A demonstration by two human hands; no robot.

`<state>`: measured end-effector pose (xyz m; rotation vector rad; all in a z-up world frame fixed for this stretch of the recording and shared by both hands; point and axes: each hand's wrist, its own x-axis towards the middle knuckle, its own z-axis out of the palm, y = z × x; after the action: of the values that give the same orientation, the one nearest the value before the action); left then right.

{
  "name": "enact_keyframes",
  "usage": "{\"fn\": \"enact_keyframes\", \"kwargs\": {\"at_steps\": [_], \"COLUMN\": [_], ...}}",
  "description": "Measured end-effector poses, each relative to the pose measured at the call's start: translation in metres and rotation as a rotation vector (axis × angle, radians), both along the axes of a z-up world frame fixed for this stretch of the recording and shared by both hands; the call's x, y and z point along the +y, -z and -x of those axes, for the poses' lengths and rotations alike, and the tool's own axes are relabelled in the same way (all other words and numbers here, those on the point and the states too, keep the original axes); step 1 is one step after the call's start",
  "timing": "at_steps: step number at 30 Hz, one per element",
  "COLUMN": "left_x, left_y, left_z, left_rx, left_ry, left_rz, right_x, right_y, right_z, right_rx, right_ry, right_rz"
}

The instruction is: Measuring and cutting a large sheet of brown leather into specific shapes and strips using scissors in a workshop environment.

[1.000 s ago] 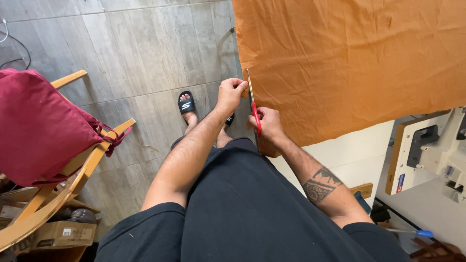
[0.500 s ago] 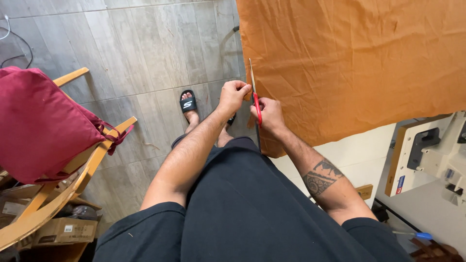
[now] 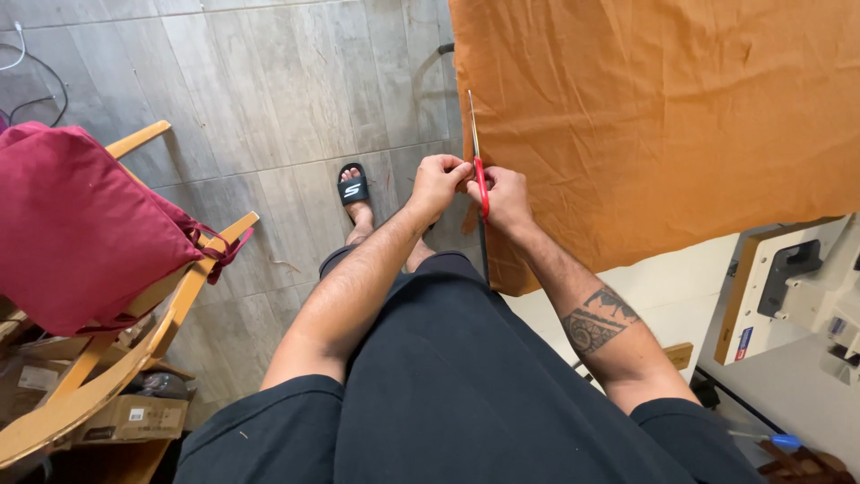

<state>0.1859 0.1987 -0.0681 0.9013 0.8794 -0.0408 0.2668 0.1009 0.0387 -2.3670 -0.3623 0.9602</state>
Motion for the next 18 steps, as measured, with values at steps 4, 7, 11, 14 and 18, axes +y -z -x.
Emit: {"fn": "enact_keyframes", "kwargs": {"at_steps": [4,7,11,14,18], "left_x": [-0.003,0.023,0.053,0.071,0.075], "left_y": [0.014,0.001,-0.003,0.004,0.011], "left_z": [0.000,-0.010,-0.042,-0.064,-0.073], "left_rx": [0.011,-0.029,-0.344,-0.226,0.009], "left_ry": [-0.023,0.004,-0.215,-0.208,-0.088], "left_rz": [0.102,0.132,0.119,-0.043,-0.291], "right_x": [-0.001,0.001,0.006,0.005,0.004], "right_y": [0.005,0.006,-0.006,-0.003,0.002], "right_z": [0.003,0.001,0.006,0.005,0.003], "right_rx": [-0.032,-0.017,0.033,0.027,0.054], "right_ry": [0.010,0.013,0.037,0.035,0.057], "right_rz": [-0.014,-0.046,-0.046,-0.046,-0.024]}}
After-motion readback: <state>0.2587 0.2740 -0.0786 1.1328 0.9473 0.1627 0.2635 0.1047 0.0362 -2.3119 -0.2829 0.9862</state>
